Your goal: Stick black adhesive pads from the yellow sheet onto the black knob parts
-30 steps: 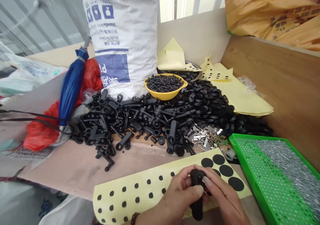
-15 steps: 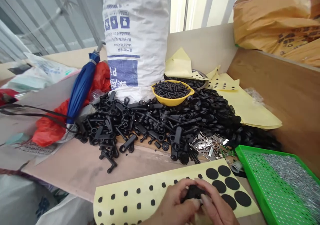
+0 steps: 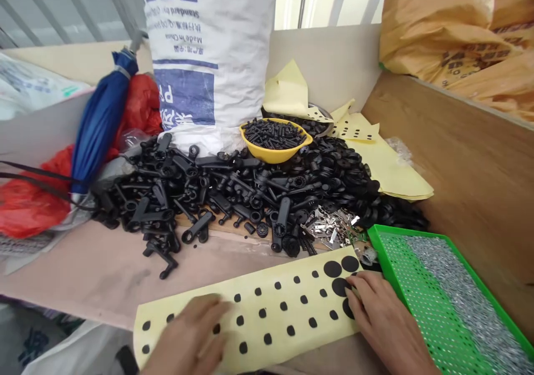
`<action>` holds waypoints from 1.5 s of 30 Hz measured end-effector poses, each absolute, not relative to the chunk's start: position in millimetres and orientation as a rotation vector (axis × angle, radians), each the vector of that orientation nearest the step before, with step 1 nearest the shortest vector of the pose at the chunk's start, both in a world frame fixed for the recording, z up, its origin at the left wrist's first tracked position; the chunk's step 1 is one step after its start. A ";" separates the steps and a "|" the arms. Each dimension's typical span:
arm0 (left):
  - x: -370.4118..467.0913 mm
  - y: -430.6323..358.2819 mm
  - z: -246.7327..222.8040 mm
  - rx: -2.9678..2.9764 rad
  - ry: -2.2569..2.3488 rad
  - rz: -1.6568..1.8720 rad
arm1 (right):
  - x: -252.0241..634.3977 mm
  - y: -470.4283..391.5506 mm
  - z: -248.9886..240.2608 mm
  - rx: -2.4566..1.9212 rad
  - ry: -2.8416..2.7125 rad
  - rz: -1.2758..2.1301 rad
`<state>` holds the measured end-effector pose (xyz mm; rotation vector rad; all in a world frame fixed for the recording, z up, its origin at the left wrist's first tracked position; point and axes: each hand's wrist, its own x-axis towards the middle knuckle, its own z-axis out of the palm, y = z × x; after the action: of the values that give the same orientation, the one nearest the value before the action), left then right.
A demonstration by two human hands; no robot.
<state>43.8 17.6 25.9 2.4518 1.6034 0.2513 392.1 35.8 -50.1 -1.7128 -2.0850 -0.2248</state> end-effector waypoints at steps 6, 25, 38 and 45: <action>175.2 63.4 10.4 2.660 0.883 0.177 | 386.3 33.9 -55.2 -1.712 -2.134 -0.235; 214.9 75.6 -17.1 2.920 0.897 0.177 | 386.0 33.5 -54.7 -1.746 -1.994 0.019; 215.2 72.3 -16.9 2.948 0.873 0.142 | 383.1 33.1 -35.2 -1.696 -1.971 0.182; 209.5 72.9 -13.6 2.941 0.831 0.164 | 383.4 34.8 -28.8 -1.565 -1.867 0.297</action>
<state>209.5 72.9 -13.6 2.9410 0.8310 0.1636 383.4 34.8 -28.8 -1.5652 -1.8669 0.2972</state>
